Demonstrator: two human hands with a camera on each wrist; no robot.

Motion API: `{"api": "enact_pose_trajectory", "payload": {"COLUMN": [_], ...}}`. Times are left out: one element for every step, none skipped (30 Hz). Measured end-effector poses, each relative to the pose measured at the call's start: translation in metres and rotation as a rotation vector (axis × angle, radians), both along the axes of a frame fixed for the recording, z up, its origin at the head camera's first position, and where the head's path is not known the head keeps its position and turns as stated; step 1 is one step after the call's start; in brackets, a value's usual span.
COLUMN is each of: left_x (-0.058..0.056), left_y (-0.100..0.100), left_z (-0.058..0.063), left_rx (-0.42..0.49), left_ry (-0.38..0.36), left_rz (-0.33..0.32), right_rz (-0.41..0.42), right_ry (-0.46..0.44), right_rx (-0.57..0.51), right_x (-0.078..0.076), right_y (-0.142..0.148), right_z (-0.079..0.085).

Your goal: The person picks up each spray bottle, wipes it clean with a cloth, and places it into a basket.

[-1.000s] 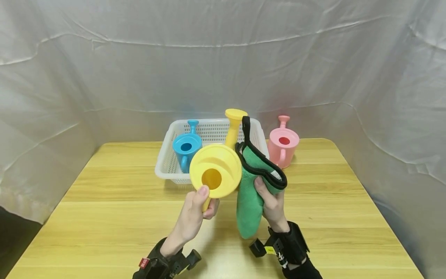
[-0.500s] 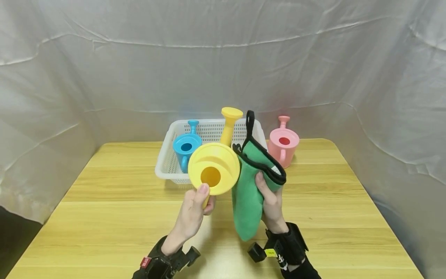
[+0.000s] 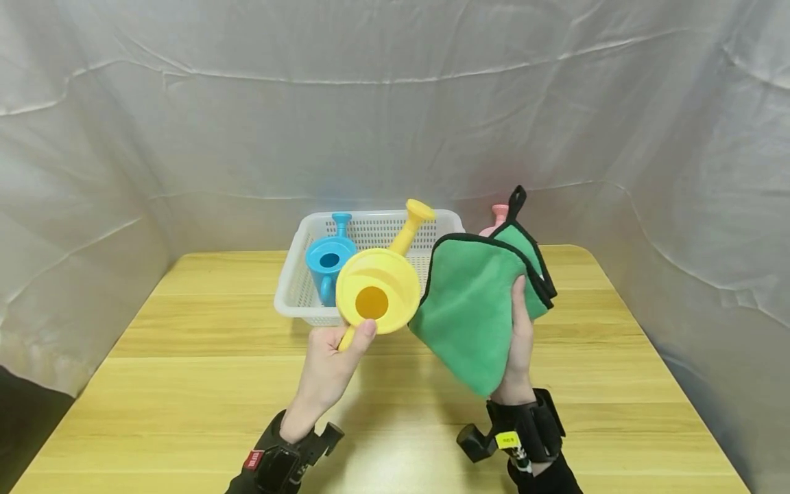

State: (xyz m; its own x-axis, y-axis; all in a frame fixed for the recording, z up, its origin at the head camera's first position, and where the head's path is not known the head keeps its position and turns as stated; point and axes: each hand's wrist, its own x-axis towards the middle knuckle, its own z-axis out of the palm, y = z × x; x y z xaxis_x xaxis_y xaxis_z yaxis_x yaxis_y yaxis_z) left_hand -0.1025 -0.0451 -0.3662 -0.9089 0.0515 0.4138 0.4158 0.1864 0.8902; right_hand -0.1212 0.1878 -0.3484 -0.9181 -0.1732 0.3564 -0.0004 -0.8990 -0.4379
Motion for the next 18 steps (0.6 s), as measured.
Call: {"api": "enact_pose_trajectory", "payload": {"left_x": [-0.001,-0.001,-0.001,-0.001,-0.002,-0.002,-0.002,-0.003,-0.003,-0.004,-0.004,-0.005,-0.006,-0.007,-0.008,-0.009,-0.010,-0.010], "left_y": [0.000,0.001,0.001,0.001,0.001,0.001,0.001,0.001,0.001,0.000,0.000,-0.001,-0.001,-0.001,-0.001,0.000,0.000,0.000], "left_z": [-0.001,-0.001,-0.001,-0.001,-0.001,-0.002,-0.002,-0.003,-0.003,-0.004,-0.005,-0.006,-0.006,-0.007,-0.007,-0.008,-0.008,-0.009], "left_rx": [-0.010,-0.014,-0.019,-0.025,-0.033,-0.044,-0.062,-0.079,-0.104,-0.134,-0.165,-0.201,-0.236,-0.270,-0.303,-0.329,-0.350,-0.370], "left_ry": [0.006,0.009,0.010,0.015,0.029,0.053,0.078,0.112,0.154,0.202,0.254,0.308,0.356,0.407,0.448,0.485,0.518,0.544], "left_rz": [0.004,0.007,0.009,0.013,0.018,0.025,0.041,0.053,0.066,0.083,0.101,0.117,0.133,0.144,0.156,0.167,0.178,0.185], "right_rz": [0.009,0.024,0.032,0.040,0.052,0.062,0.071,0.082,0.089,0.097,0.103,0.100,0.095,0.086,0.079,0.076,0.059,0.034], "right_ry": [-0.006,-0.005,-0.006,-0.007,-0.011,-0.013,-0.010,-0.011,-0.005,-0.001,0.002,0.006,0.007,0.002,-0.006,-0.014,-0.018,-0.021], "right_rx": [-0.026,-0.063,-0.094,-0.119,-0.140,-0.162,-0.182,-0.197,-0.205,-0.210,-0.211,-0.209,-0.210,-0.204,-0.202,-0.206,-0.200,-0.189], "right_x": [0.000,-0.001,-0.001,-0.001,0.000,0.000,0.001,0.001,0.002,0.002,0.003,0.003,0.003,0.003,0.003,0.003,0.003,0.003], "right_y": [0.001,0.002,0.002,0.002,0.001,0.001,0.001,0.000,0.000,-0.001,-0.002,-0.002,-0.002,-0.002,-0.001,-0.001,0.000,0.001], "right_z": [0.000,0.001,0.001,0.003,0.004,0.005,0.007,0.008,0.010,0.011,0.012,0.012,0.013,0.013,0.012,0.012,0.011,0.010]}}
